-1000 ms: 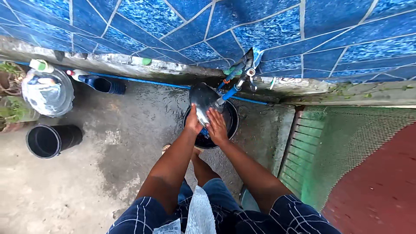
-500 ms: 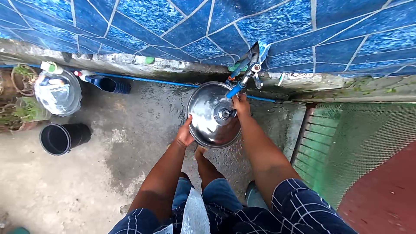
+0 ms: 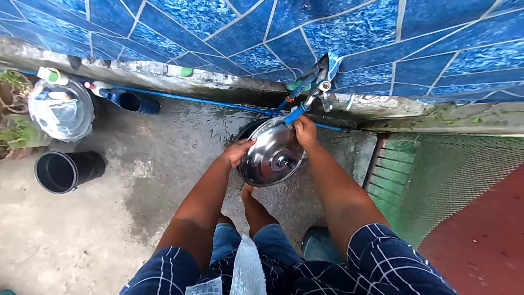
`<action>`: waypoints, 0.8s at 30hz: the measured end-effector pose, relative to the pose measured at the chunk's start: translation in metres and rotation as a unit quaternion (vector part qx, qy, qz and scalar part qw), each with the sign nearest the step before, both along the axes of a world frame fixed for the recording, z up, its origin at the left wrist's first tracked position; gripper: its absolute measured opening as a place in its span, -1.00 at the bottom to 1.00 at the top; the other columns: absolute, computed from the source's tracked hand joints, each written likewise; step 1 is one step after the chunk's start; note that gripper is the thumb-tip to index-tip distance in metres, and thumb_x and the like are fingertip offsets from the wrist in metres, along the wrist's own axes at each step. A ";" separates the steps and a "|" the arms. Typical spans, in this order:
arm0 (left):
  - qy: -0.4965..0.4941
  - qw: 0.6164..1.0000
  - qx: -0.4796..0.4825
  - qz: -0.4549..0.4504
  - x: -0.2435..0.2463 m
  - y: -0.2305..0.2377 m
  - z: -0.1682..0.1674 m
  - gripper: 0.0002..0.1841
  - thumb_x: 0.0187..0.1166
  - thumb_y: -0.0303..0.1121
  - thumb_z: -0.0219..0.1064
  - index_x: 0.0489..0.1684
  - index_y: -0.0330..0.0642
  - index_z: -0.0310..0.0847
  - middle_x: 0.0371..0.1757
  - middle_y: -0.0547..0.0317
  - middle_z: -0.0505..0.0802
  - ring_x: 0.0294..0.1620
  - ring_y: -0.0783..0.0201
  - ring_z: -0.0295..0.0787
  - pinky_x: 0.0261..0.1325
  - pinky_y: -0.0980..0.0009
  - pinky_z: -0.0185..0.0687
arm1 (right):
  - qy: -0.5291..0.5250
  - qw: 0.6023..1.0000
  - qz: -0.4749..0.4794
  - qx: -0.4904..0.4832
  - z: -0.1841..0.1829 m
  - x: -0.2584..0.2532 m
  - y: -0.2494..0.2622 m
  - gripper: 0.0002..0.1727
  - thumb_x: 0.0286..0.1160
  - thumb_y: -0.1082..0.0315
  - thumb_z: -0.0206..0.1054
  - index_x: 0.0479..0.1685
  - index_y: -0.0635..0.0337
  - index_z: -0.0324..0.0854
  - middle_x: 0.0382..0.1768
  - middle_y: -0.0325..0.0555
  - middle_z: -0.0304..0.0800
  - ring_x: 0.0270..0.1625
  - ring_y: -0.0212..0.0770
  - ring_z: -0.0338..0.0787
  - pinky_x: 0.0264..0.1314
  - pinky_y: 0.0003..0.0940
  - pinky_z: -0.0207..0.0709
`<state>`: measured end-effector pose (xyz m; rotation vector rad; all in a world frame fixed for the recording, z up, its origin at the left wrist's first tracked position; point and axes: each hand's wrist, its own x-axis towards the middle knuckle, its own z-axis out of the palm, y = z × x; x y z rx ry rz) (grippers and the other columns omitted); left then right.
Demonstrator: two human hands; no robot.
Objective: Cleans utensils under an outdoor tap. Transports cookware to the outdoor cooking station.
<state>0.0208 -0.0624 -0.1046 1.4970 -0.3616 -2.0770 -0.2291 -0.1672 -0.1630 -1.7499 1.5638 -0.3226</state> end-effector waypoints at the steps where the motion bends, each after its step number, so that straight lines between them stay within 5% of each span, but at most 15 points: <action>1: -0.017 1.000 -0.016 -0.007 -0.004 0.002 0.001 -0.55 0.89 -0.16 0.02 0.50 -0.31 0.47 0.18 -0.11 0.78 0.15 0.18 0.75 0.31 0.17 0.64 | 0.006 1.000 -0.006 0.026 -0.005 -0.007 0.003 -0.51 0.83 0.33 -0.08 0.35 0.54 0.62 0.38 0.50 0.67 0.56 0.36 0.61 0.71 0.22 0.30; 3: -0.045 0.998 -0.038 -0.012 -0.005 0.014 0.005 -0.52 0.89 -0.10 0.01 0.51 -0.29 0.49 0.25 -0.15 0.77 0.23 0.12 0.73 0.38 0.10 0.61 | 0.060 0.993 -0.012 0.101 -0.012 -0.021 0.010 -0.51 0.89 0.31 -0.11 0.48 0.50 0.53 0.51 0.50 0.56 0.66 0.40 0.47 0.76 0.28 0.20; 5: -0.071 0.996 -0.059 -0.005 0.000 0.029 0.012 -0.50 0.88 -0.03 -0.01 0.53 -0.20 0.49 0.27 -0.10 0.78 0.24 0.14 0.74 0.37 0.09 0.62 | 0.073 0.989 -0.028 0.123 -0.014 -0.034 0.016 -0.55 0.79 0.31 0.14 0.53 0.38 0.53 0.51 0.47 0.56 0.64 0.45 0.47 0.70 0.39 0.26; 10: -0.180 0.978 -0.107 0.014 0.029 0.058 0.058 -0.60 0.87 -0.14 0.06 0.22 -0.30 0.64 0.01 -0.06 0.82 -0.01 0.19 0.75 0.19 0.11 0.66 | -0.006 0.992 -0.077 -0.095 0.088 -0.031 0.006 -0.35 0.66 0.35 0.28 0.68 0.50 0.28 0.51 0.56 0.47 0.54 0.42 0.55 0.62 0.19 0.43; 14: -0.312 0.939 -0.147 0.017 0.082 0.087 0.093 -0.70 0.80 -0.26 0.22 0.10 -0.35 0.73 -0.03 -0.06 0.83 -0.07 0.21 0.75 0.15 0.12 0.66 | 0.060 0.941 0.188 -0.275 0.174 -0.026 -0.027 -0.40 0.53 0.51 0.31 0.65 0.21 0.49 0.62 0.36 0.49 0.64 0.49 0.47 0.63 0.44 0.28; 17: -0.428 0.895 -0.119 -0.037 0.123 0.126 0.120 -0.71 0.75 -0.33 0.30 0.11 -0.43 0.73 0.08 -0.25 0.83 0.04 0.00 0.79 0.28 -0.01 0.64 | 0.122 0.875 0.381 -0.272 0.204 -0.017 -0.051 -0.48 0.53 0.62 0.31 0.47 0.04 0.71 0.62 0.14 0.58 0.69 0.49 0.42 0.68 0.54 0.15; 21: -0.547 0.823 -0.008 -0.155 0.173 0.208 0.151 -0.67 0.75 -0.27 0.27 0.14 -0.42 0.73 0.16 -0.38 0.80 0.25 -0.26 0.74 0.43 -0.21 0.50 | 0.187 0.832 0.472 -0.224 0.223 0.003 -0.068 -0.55 0.35 0.60 0.54 0.28 0.21 0.79 0.46 0.19 0.72 0.66 0.45 0.47 0.73 0.57 0.05; 24: -0.616 0.772 0.077 -0.134 0.194 0.291 0.174 -0.67 0.64 -0.24 0.38 0.15 -0.30 0.80 0.40 -0.42 0.68 0.54 -0.35 0.48 0.63 -0.21 0.26 | 0.238 0.826 0.472 -0.195 0.232 0.020 -0.069 -0.42 0.19 0.49 0.71 0.33 0.24 0.74 0.33 0.24 0.79 0.56 0.43 0.57 0.73 0.55 0.04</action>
